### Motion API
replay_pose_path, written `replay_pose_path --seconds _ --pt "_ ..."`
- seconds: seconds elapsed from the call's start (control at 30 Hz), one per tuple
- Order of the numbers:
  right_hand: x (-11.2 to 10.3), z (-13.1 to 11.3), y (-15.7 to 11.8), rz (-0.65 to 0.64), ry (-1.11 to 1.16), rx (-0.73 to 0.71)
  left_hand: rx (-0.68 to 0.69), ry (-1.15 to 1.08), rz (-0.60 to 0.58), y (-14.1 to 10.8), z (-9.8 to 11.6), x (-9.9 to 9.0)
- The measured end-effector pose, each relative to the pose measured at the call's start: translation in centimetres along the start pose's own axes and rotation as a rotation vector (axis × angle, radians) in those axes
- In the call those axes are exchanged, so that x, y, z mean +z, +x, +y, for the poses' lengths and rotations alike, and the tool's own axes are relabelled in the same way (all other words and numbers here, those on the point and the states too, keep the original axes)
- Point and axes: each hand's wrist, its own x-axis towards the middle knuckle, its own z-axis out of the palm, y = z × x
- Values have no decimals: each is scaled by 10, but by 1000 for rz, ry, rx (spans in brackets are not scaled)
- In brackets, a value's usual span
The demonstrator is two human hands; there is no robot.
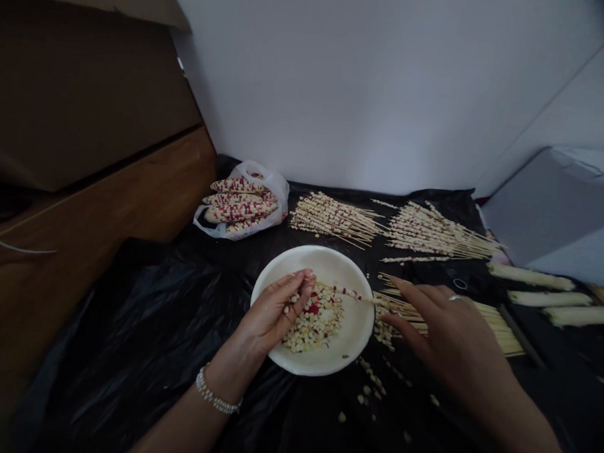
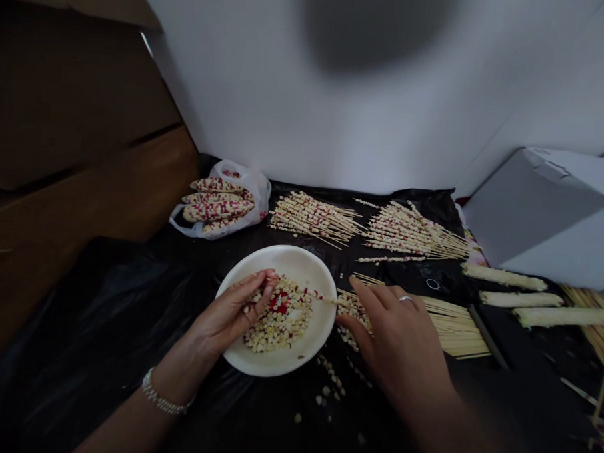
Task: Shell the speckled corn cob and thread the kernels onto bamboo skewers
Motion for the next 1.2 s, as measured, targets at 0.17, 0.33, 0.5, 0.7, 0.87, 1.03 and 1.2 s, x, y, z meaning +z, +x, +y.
replay_pose_path --seconds 0.17,0.33,0.5,0.7,0.87,1.03,1.2 --pt "6 -58 22 55 26 -164 -119 -17 -48 -7 -15 2" --pt "30 -85 25 -56 57 -189 -132 -26 -74 -12 -17 0" --pt "35 -76 22 -123 87 -131 -169 -45 -137 -16 -7 -3" --pt "44 -58 21 92 -56 -114 -132 -14 -234 -17 2 -7" --pt "53 -52 15 284 -44 -167 -130 18 -199 -14 -1 -6" --pt "55 -50 13 311 -1 -159 -129 76 -169 -16 -5 -1" --pt "57 -52 11 305 26 -186 -92 121 -169 -19 -7 1"
